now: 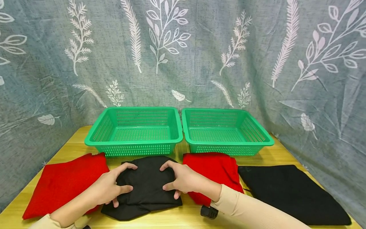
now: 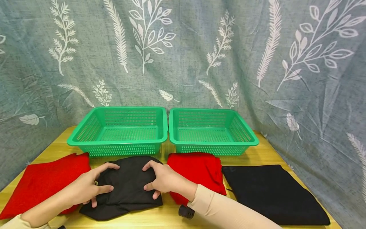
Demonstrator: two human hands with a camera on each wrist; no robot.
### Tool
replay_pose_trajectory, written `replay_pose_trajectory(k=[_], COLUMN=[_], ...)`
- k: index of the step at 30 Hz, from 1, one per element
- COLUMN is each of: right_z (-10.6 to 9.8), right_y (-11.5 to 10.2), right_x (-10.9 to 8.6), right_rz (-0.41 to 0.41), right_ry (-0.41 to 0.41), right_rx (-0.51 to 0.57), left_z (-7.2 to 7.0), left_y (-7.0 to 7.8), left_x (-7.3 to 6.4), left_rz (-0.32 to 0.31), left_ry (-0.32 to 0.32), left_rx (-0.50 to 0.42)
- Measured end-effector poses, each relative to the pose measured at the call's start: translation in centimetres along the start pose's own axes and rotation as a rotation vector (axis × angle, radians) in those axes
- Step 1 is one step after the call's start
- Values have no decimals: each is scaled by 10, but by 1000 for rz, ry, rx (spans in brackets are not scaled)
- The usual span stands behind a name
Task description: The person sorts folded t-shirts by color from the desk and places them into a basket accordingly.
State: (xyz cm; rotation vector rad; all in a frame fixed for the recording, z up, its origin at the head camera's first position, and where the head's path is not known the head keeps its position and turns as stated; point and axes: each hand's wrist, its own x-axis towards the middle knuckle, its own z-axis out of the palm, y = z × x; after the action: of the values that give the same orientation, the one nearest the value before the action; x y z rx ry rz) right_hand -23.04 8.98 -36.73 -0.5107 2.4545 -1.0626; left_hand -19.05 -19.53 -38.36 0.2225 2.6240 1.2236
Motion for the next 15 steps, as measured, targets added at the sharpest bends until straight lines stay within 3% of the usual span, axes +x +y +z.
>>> replay_pose_trajectory(k=[7, 15], right_z=[4, 8], right_y=[-3, -2], right_x=[2, 2], right_rz=[52, 38], right_ry=[3, 15], right_rx=[45, 130], left_z=[1, 4], left_y=[2, 1], left_x=[1, 2], left_rz=[-18, -47], left_ry=[15, 29], left_rx=[-35, -104])
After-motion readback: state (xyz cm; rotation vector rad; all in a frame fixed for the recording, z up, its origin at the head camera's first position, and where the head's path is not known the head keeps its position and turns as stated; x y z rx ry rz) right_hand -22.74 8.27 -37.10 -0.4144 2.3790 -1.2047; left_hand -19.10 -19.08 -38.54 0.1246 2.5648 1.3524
